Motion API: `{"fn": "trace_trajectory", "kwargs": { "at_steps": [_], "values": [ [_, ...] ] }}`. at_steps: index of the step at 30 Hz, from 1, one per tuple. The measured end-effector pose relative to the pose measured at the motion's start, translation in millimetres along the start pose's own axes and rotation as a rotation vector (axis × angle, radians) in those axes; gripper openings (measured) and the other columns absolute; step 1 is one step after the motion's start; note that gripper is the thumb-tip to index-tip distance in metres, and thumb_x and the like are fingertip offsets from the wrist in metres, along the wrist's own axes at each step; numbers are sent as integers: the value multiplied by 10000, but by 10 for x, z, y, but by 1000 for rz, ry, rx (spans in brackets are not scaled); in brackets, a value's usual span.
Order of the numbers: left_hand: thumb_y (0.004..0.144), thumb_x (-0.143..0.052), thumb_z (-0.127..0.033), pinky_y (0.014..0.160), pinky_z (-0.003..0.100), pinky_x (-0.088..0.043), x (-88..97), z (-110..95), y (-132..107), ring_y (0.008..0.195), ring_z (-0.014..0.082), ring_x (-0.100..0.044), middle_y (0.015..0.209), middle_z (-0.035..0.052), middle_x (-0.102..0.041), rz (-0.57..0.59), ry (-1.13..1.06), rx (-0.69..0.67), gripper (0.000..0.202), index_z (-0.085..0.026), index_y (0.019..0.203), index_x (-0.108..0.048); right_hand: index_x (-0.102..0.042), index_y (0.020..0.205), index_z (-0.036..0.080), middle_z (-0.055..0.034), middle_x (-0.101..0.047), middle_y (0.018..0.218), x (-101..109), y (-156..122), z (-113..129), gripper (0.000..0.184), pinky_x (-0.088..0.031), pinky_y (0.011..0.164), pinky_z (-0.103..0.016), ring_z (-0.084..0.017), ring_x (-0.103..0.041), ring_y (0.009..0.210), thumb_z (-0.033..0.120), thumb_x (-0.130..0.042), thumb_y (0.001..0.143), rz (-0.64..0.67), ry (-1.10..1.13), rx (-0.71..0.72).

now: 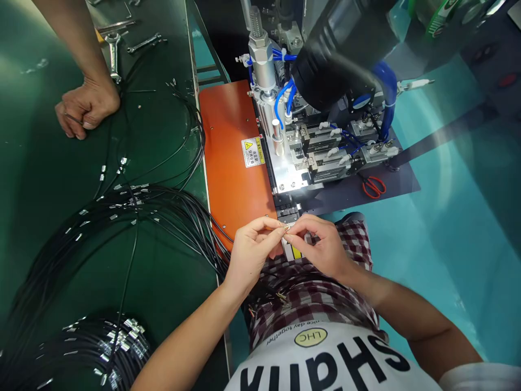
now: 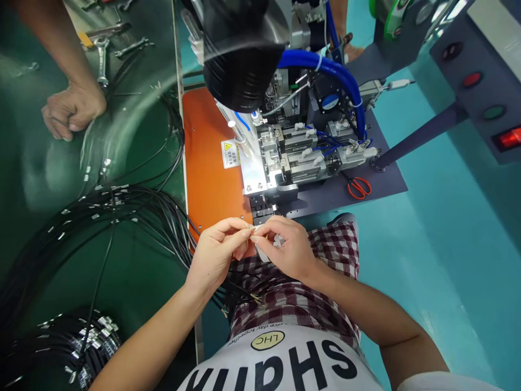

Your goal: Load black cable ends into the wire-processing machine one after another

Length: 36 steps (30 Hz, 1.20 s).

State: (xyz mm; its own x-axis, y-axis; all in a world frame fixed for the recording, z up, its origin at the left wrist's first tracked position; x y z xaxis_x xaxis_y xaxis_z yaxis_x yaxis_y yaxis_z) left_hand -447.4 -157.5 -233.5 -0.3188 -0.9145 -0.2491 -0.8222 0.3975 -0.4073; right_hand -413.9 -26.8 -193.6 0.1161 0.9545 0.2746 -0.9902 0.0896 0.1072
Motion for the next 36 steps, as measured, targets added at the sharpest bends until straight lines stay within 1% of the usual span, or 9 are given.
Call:
{"fn": "trace_trajectory", "kwargs": {
  "at_steps": [4,7,12,15,17,22,30,33,36],
  "values": [
    [793,-768,-274,455,138,-365,12,7,2,455,21,-420,615,-43,-575,-84,-53,-16,162,-153,842,-670,-652,803,191,1,-624,771,-18,2,-19,75,-434,666,-279,-124,-559,705,164,-641,871,-28,-35,14],
    [787,-769,-277,469,135,-391,25,26,6,477,17,-438,698,-23,-616,-106,-49,-5,173,-150,847,-669,-647,811,195,7,-631,777,-12,39,-55,67,-437,693,-286,-124,-565,712,188,-641,877,31,-104,-6],
    [801,-755,-320,481,138,-413,26,88,15,482,35,-482,655,-23,-612,-80,-17,55,199,-159,856,-652,-665,959,209,14,-642,857,70,141,-108,118,-437,686,-265,-110,-571,726,252,-695,853,113,-96,-92],
    [793,-761,-340,504,148,-428,30,103,17,522,56,-520,655,-19,-608,-71,37,61,221,-161,857,-648,-656,867,199,17,-620,816,89,180,-51,22,-433,685,-258,-107,-553,727,189,-639,876,91,-98,-53],
    [787,-765,-349,506,153,-427,36,105,17,532,64,-527,657,-16,-607,-71,64,58,235,-158,852,-644,-653,830,196,18,-620,806,79,182,-46,67,-432,693,-259,-108,-549,735,168,-620,882,82,-113,-44],
    [792,-756,-368,502,157,-429,44,128,19,524,68,-520,643,-14,-607,-71,48,79,253,-153,852,-637,-691,920,210,20,-661,818,52,154,-185,87,-421,639,-248,-103,-571,720,236,-607,918,106,-18,-144],
    [801,-746,-376,510,177,-422,24,112,34,529,82,-511,633,-16,-581,-45,107,80,249,-159,860,-638,-672,843,212,-12,-691,848,96,136,-21,82,-440,740,-313,-152,-608,778,225,-623,908,24,-219,12],
    [844,-703,-316,548,203,-440,-2,14,2,590,98,-532,731,12,-606,-41,253,-79,161,-161,859,-665,-640,848,205,-17,-687,868,99,68,5,83,-407,779,-338,-162,-608,810,228,-602,918,39,-318,64],
    [865,-661,-165,636,227,-470,-108,-218,-126,722,123,-567,839,34,-608,-35,508,-476,83,-184,928,-710,-619,840,191,-13,-633,816,119,-6,-130,105,-422,723,-303,-141,-572,760,243,-584,925,100,-128,-68]
  ]
}}
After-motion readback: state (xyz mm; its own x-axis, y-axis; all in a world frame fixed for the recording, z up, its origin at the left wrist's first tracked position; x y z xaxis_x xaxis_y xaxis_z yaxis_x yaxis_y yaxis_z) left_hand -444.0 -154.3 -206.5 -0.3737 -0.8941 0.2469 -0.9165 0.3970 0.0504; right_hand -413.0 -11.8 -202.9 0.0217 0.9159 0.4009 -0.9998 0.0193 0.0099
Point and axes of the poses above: each hand's wrist, its own y-axis towards the middle knuckle, its own x-axis out of the back of the hand, z = x × y, the point moved 9 cm from there along y, towards the middle knuckle
